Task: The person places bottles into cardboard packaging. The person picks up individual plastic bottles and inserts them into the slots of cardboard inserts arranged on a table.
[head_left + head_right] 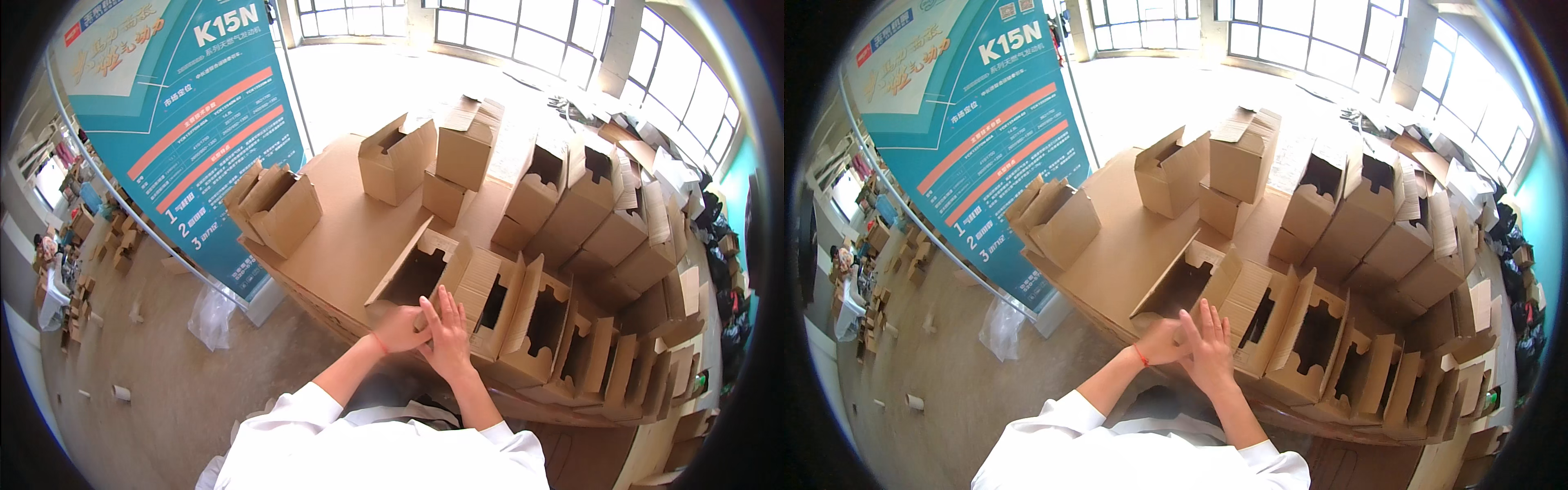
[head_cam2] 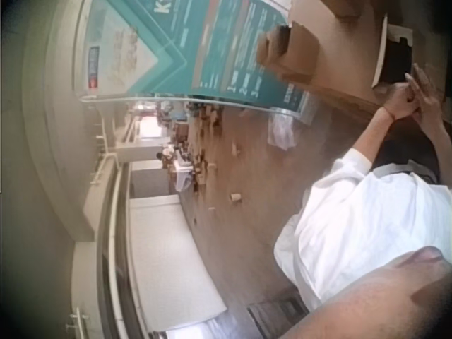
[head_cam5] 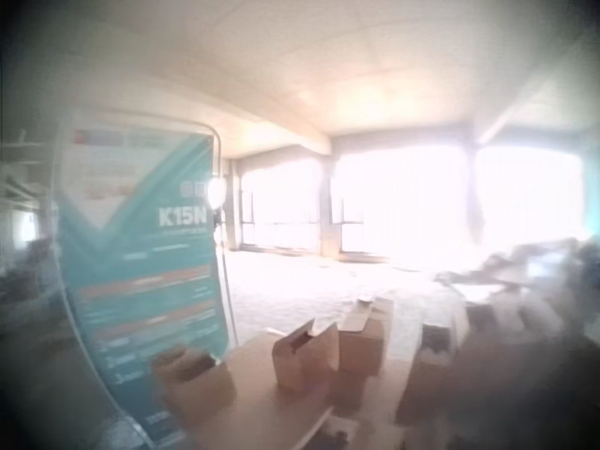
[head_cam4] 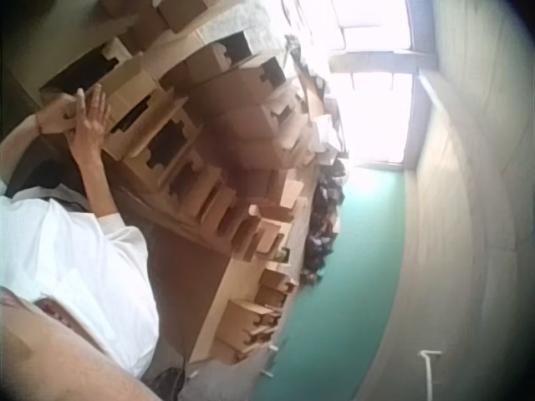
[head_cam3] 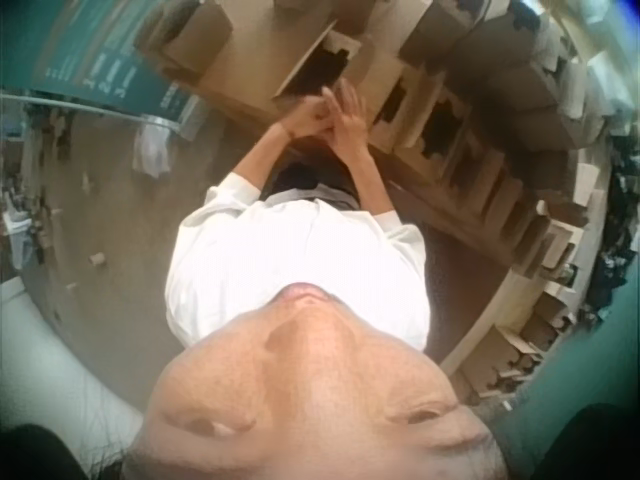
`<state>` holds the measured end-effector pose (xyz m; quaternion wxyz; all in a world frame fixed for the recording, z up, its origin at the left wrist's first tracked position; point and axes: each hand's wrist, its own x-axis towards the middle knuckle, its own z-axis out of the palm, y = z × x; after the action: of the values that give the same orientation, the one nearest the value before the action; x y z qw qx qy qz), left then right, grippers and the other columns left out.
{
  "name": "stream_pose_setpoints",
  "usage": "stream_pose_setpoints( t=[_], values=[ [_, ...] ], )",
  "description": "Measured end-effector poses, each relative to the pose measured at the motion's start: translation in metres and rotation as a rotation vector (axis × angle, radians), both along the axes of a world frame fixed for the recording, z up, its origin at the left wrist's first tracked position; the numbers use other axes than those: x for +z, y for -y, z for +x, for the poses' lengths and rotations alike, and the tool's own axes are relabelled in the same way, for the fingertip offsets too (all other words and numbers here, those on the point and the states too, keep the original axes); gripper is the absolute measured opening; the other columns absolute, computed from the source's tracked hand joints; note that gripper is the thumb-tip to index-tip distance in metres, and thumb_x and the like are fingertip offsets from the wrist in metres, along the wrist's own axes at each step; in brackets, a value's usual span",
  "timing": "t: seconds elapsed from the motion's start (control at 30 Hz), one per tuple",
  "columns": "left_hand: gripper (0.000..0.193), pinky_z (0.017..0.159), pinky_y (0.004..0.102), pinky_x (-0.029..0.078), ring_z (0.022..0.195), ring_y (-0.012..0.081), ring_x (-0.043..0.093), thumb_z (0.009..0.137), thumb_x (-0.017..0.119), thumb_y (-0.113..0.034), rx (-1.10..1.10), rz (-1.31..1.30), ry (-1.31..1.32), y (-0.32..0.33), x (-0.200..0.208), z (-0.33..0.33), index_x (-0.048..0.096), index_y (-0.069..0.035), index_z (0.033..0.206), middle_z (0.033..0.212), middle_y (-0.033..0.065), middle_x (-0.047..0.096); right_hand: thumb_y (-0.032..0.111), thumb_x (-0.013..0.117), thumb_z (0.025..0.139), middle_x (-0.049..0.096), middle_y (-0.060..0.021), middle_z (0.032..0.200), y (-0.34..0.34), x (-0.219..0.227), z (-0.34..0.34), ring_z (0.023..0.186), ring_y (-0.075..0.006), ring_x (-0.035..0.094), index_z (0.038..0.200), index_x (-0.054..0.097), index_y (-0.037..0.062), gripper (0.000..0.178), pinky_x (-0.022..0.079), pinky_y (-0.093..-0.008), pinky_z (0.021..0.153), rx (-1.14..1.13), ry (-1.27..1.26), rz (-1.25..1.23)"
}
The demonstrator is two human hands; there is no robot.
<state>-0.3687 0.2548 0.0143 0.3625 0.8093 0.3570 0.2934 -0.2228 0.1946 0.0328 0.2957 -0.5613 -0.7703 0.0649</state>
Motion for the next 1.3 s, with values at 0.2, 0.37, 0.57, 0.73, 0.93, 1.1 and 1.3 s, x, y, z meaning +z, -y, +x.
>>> stream_pose_setpoints(
  t=[0.2,0.37,0.57,0.73,0.93,1.1,1.3],
  values=[
    [0.018,0.073,0.0362,0.052,0.081,0.03,0.065,0.083,0.07,-0.021,0.21,0.323,0.155,0.0,0.035,-0.032,0.066,-0.005,0.092,0.086,0.0116,0.066,0.008,0.068,0.075,0.038,-0.025,0.144,0.004,-0.02,-0.001,0.125,-0.0426,0.047,0.141,0.033,0.0066,0.075,0.044,-0.0444,0.099,-0.162,-0.225,0.167],
    [0.04,0.094,0.0422,0.046,0.113,0.0346,0.055,0.085,0.066,-0.016,0.663,0.435,0.098,-0.102,0.028,-0.152,0.054,-0.003,0.12,0.121,0.0172,0.057,0.009,0.067,0.077,0.057,-0.0226,0.126,0.005,-0.031,-0.014,0.113,-0.035,0.059,0.15,0.015,0.0013,0.09,0.046,-0.0418,0.097,-0.396,-0.407,0.098],
    [0.065,0.099,0.047,0.04,0.116,0.0363,0.052,0.076,0.074,-0.028,0.924,0.378,-0.287,-0.217,-0.013,-0.296,0.048,-0.002,0.13,0.117,0.0192,0.061,0.007,0.066,0.077,0.067,-0.0189,0.107,-0.01,-0.035,-0.028,0.095,-0.0323,0.067,0.148,0.025,0.0032,0.082,0.053,-0.0396,0.084,-0.608,-0.371,0.183],
    [0.036,0.078,0.045,0.05,0.081,0.0372,0.065,0.081,0.067,-0.039,0.679,0.098,-0.444,-0.236,-0.017,-0.32,0.07,-0.004,0.08,0.079,0.0203,0.067,0.009,0.066,0.078,0.068,-0.0178,0.102,-0.017,-0.037,-0.035,0.089,-0.0304,0.068,0.144,0.034,0.0036,0.074,0.055,-0.0382,0.079,-0.711,-0.437,0.236],
    [0.035,0.071,0.0469,0.051,0.078,0.0376,0.065,0.085,0.063,-0.036,0.589,0.226,-0.674,-0.204,-0.001,-0.296,0.069,-0.003,0.075,0.078,0.0208,0.067,0.011,0.065,0.08,0.068,-0.0175,0.101,-0.018,-0.032,-0.039,0.088,-0.0311,0.068,0.136,0.045,0.0025,0.06,0.054,-0.0387,0.077,-0.745,-0.23,0.267],
    [0.051,0.076,0.0467,0.051,0.083,0.0397,0.065,0.092,0.053,-0.047,0.441,-0.049,-0.6,-0.17,0.029,-0.288,0.07,-0.001,0.079,0.084,0.0197,0.068,0.012,0.065,0.08,0.067,-0.0181,0.103,-0.017,-0.032,-0.035,0.091,-0.033,0.067,0.127,0.053,0.0017,0.05,0.054,-0.0399,0.08,-0.73,-0.129,0.255],
    [0.058,0.079,0.044,0.05,0.091,0.0364,0.065,0.096,0.039,-0.055,0.465,0.0,-0.363,-0.19,0.006,-0.305,0.075,-0.011,0.09,0.09,0.0173,0.07,0.012,0.065,0.079,0.066,-0.018,0.104,-0.019,-0.032,-0.033,0.093,-0.0354,0.065,0.117,0.059,0.0017,0.04,0.053,-0.0411,0.081,-0.719,-0.12,0.261]
  ],
)
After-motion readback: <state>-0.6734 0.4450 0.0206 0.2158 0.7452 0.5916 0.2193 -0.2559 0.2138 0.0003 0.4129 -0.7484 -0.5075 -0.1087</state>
